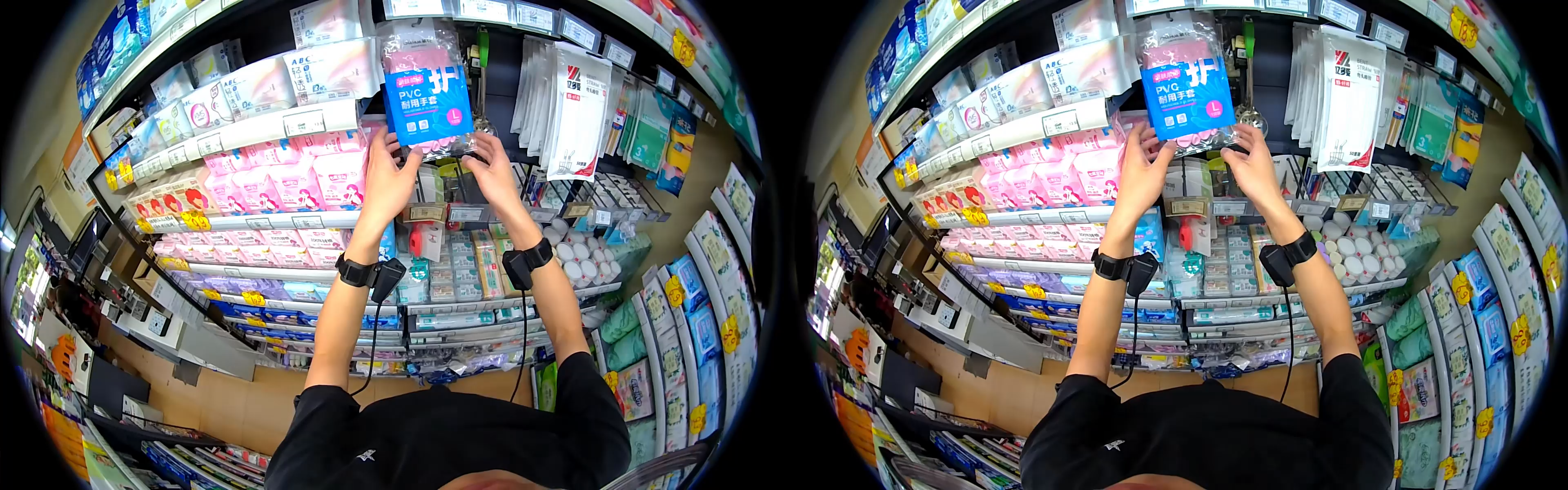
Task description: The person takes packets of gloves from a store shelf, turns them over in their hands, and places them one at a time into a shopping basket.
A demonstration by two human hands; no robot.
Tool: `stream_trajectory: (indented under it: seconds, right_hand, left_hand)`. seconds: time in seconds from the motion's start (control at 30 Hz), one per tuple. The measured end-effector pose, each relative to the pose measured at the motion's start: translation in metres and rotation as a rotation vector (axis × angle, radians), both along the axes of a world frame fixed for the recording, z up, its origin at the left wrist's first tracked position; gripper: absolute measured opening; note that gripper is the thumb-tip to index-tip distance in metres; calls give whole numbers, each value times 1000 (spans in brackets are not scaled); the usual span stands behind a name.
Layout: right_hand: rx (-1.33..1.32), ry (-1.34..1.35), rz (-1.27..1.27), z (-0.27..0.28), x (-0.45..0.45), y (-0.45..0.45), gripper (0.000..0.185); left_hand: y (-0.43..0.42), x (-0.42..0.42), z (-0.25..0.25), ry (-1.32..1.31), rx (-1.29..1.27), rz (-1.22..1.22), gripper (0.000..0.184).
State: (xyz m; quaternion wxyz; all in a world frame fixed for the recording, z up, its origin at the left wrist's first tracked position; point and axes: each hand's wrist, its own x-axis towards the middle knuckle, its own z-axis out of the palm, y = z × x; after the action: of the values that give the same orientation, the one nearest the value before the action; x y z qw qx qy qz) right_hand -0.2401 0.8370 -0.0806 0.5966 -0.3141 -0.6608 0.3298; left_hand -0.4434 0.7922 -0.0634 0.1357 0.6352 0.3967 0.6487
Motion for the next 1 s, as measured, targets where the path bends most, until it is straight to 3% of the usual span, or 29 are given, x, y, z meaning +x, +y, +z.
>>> stream_trajectory:
  seconds: [0.2,0.27,0.37,0.57,1.0]
  right_hand:
    - [13,-24,-106,16,4,-15,51]
    - [31,56,15,18,4,-16,43]
    - [-18,145,94,24,2,-28,37]
    - [-6,251,199,41,5,-51,37]
    - [66,224,195,56,16,-83,37]
  left_hand:
    - [-11,-1,17,2,-108,-104,59]
    - [-8,3,14,-96,-48,-134,51]
    - [-7,4,13,-203,-52,-290,49]
    - [-12,5,19,-226,-12,-359,51]
    - [-36,13,25,-245,27,-417,50]
